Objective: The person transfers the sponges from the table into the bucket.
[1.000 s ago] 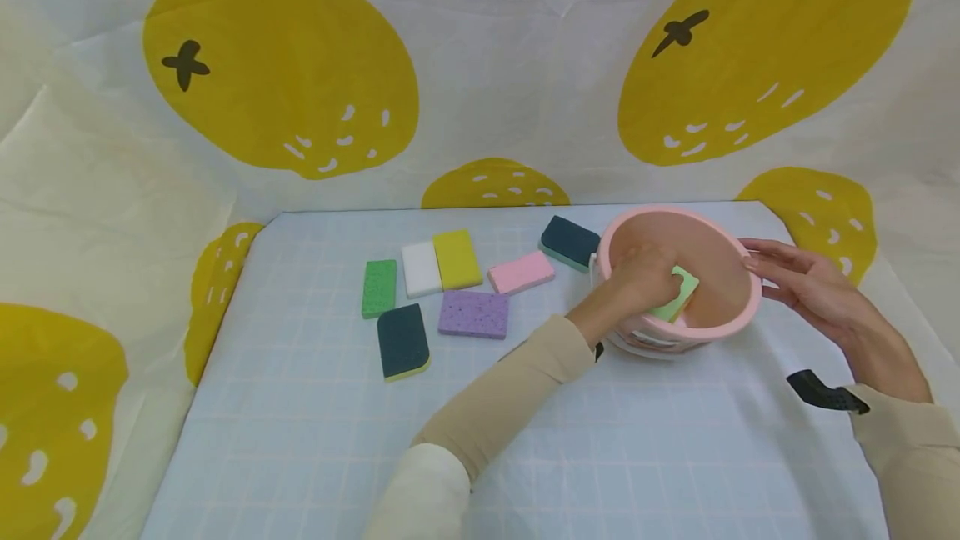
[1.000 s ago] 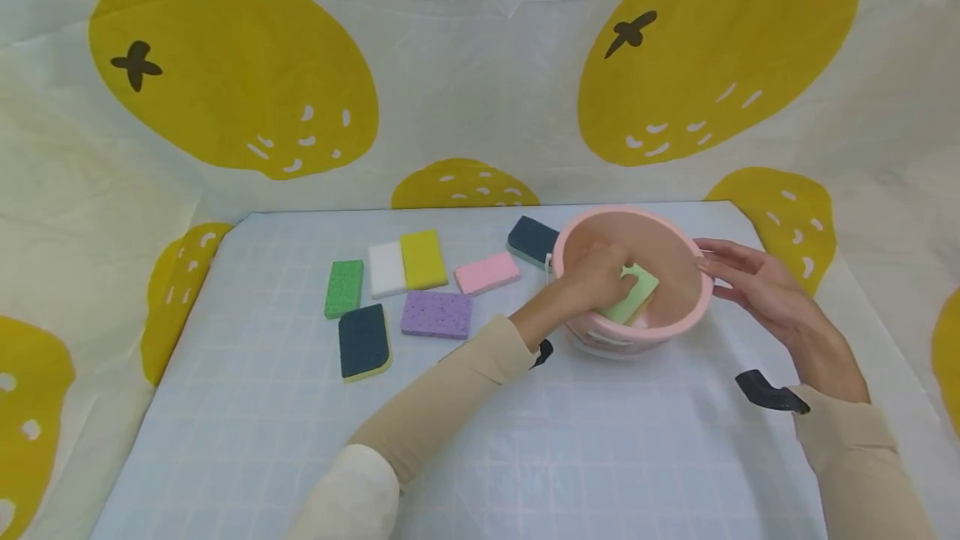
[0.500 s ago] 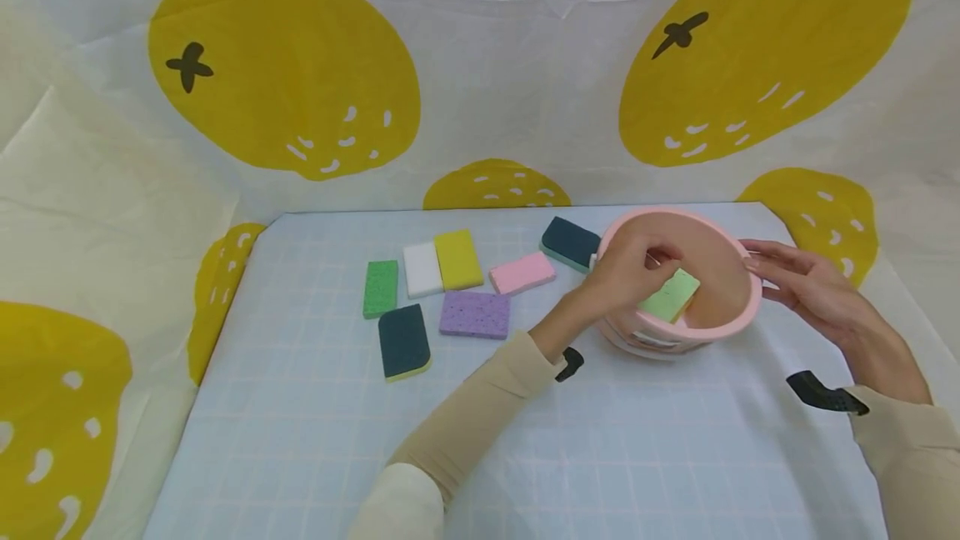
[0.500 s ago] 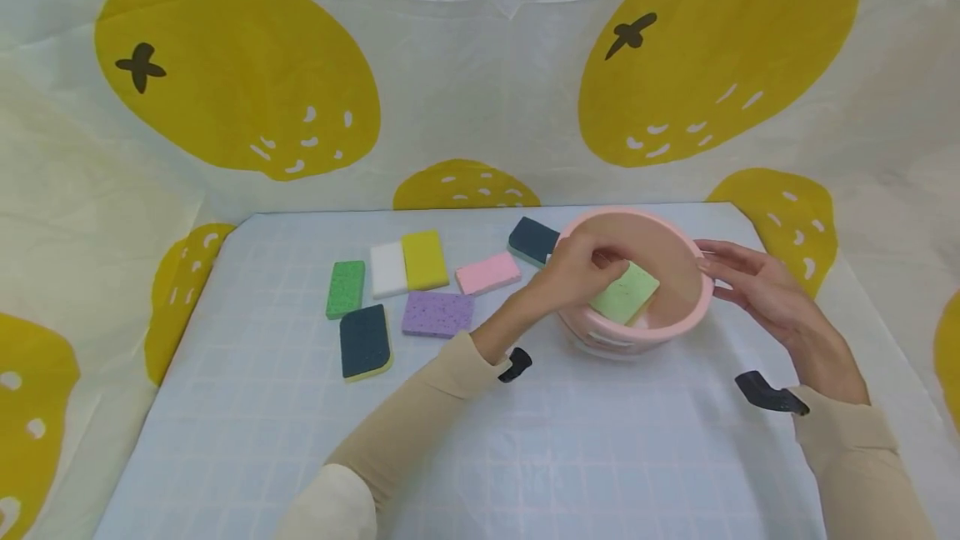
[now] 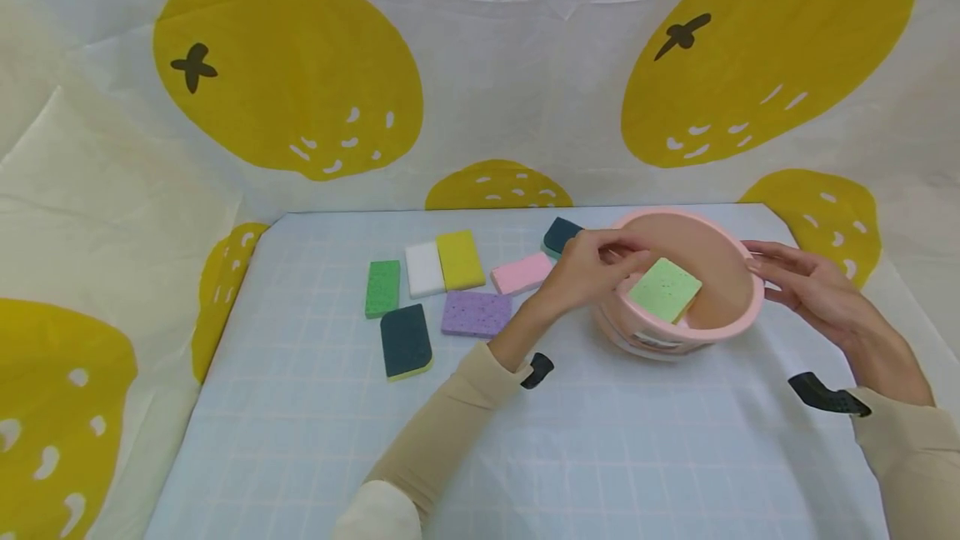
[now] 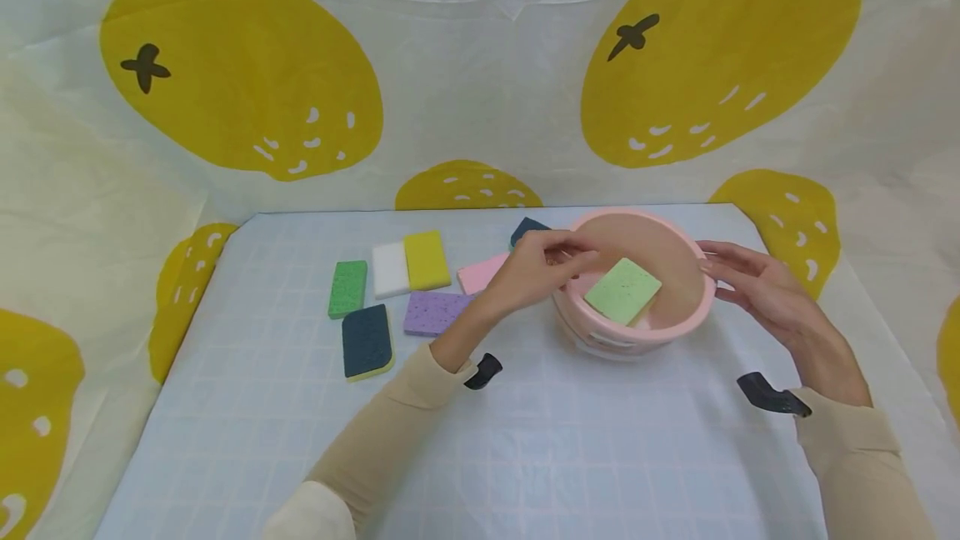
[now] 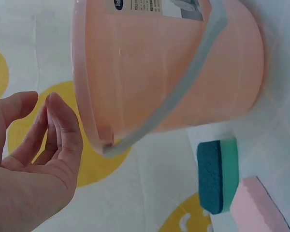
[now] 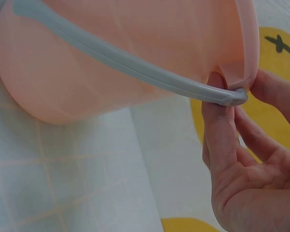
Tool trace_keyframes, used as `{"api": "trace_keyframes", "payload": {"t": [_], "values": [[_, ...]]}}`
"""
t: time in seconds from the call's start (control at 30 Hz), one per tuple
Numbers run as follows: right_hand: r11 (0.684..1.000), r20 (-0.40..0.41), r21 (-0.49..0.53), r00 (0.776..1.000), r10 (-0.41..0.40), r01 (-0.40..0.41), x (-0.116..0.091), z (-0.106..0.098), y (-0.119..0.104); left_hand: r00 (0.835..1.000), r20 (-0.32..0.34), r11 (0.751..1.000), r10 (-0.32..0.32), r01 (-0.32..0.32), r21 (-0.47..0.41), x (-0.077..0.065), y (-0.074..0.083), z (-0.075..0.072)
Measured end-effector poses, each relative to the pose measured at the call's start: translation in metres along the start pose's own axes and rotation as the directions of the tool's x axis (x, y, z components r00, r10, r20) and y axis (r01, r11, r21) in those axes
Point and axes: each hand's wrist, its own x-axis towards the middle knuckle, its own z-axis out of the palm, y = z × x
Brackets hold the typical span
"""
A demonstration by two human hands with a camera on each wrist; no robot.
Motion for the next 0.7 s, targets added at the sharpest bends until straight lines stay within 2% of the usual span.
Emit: {"api": "trace_keyframes", "payload": {"t": [0.17,0.53,0.7], "values": [[0.999,0.015,0.038,1.0,-0.005,0.005,0.0,0.0,0.0,1.0,-0.017,1.0,-0.022,0.021,-0.015,-0.009,-0.005,-0.013],[0.999,0.012,0.037,1.0,-0.008,0.008,-0.001,0.001,-0.001,0.997,-0.018,0.997,-0.078,0.078,-0.018,-0.032,-0.028,-0.042],[1.0,0.006,0.025,1.0,-0.012,0.012,-0.001,0.002,-0.001,0.992,-0.042,0.993,-0.119,0.119,-0.018,-0.044,-0.04,-0.056]]}}
